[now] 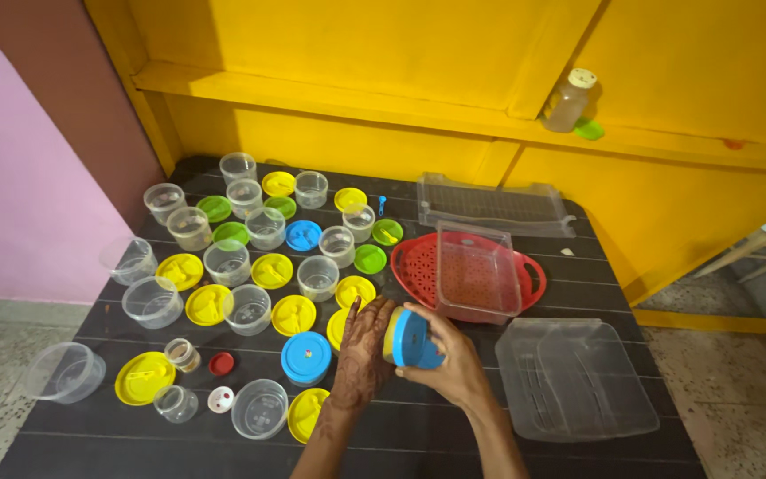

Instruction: The person sorts and organizes numerous small plastic containers and their lids on a table. They repeatedly pick up containers, match them with corresponding lids, and place them back on the table in a more orderly arrangement.

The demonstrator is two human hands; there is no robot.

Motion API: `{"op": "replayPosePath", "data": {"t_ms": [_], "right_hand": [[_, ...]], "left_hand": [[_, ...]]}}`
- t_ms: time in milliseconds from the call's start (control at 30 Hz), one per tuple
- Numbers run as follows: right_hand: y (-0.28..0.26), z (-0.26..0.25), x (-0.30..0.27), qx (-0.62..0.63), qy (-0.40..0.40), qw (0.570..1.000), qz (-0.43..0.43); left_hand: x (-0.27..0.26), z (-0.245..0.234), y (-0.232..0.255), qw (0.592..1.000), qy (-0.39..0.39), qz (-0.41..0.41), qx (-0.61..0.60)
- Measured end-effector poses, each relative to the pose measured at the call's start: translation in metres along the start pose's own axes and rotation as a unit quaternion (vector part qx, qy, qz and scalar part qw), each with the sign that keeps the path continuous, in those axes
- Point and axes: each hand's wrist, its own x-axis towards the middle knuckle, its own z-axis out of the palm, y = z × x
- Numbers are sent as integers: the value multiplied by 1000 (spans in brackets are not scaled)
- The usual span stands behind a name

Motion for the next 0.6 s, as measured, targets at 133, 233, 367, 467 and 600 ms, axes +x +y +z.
{"op": "replayPosePath", "data": {"t_ms": [133,233,367,467,600], "right_hand": [[-1,4,8,70,19,997,22],[-1,7,14,105,69,982,143],[-1,9,19,53,89,958,266],[-2,8,18,52,54,957,282],[-3,1,17,58,-1,992,115]], "left_hand": [[7,0,-4,1000,8,8,4],[13,5,-3,998,33,20,45],[10,14,2,996,51,9,72],[1,17,6,995,63,-12,71],[-5,13,4,998,38,-35,42]]}}
